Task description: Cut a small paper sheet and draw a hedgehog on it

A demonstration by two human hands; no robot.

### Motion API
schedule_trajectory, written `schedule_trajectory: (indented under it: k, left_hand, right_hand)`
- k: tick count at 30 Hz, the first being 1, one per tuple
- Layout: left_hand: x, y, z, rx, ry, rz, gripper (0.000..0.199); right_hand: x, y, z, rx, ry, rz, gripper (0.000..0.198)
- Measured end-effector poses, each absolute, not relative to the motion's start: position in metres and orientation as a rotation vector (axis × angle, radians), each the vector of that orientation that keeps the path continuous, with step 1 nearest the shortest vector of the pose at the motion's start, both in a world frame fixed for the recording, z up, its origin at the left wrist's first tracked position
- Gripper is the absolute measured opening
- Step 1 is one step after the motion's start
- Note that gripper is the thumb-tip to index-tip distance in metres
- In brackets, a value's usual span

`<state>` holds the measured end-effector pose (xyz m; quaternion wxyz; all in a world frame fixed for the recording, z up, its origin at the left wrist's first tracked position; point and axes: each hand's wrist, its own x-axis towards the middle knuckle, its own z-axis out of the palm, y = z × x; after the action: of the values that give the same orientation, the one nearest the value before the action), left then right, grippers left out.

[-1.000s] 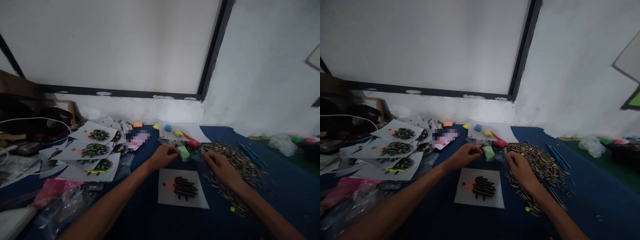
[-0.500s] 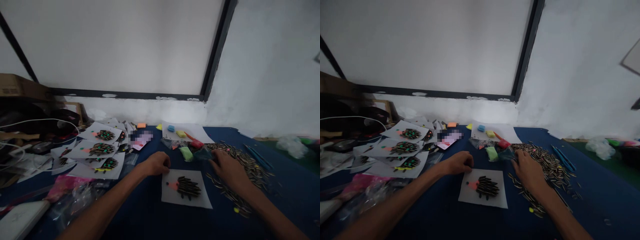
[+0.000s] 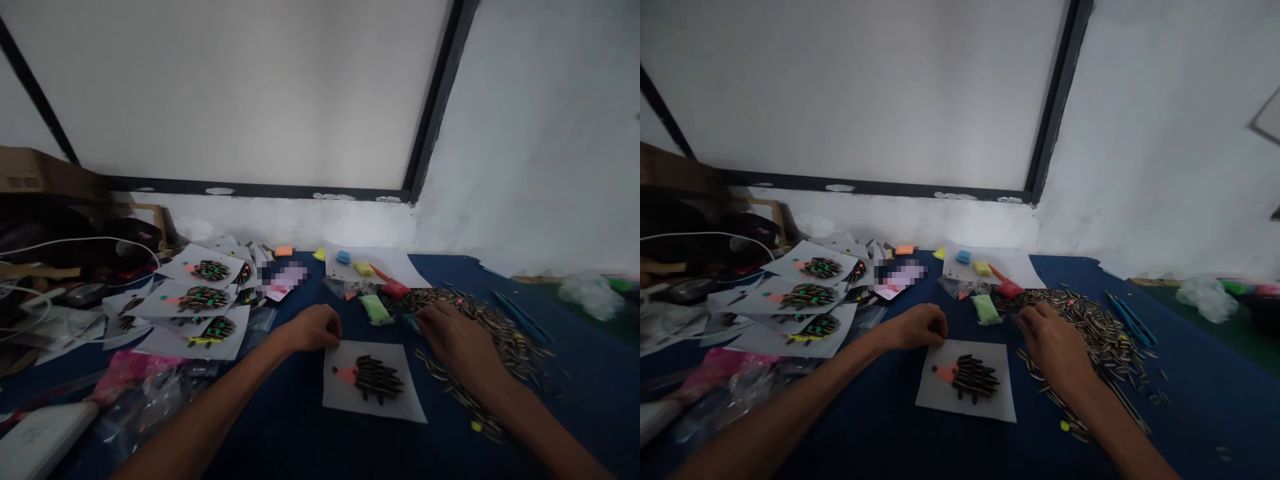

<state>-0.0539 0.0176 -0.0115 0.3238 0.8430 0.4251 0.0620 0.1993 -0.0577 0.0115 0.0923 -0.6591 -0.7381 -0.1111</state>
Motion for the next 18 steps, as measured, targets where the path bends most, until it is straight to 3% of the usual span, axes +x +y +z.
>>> schedule_trajectory:
  k: [4, 11, 18]
  left_hand:
    - [-0.055, 0.018, -0.011, 2.186, 1.093, 0.184, 0.018]
    - [-0.056, 0.018, -0.013, 2.174, 1.091, 0.203, 0.017]
    - [-0.052, 0.016, -0.008, 2.229, 1.100, 0.185, 0.016]
  right_hand:
    - [0.195, -0.060, 0.007, -1.853, -2.360, 0.009, 0.027]
    - [0.195, -0.061, -0.004, -1.746, -2.366, 0.198, 0.015]
    - [0.187, -0.062, 0.001, -1.699, -2.238, 0.482, 0.018]
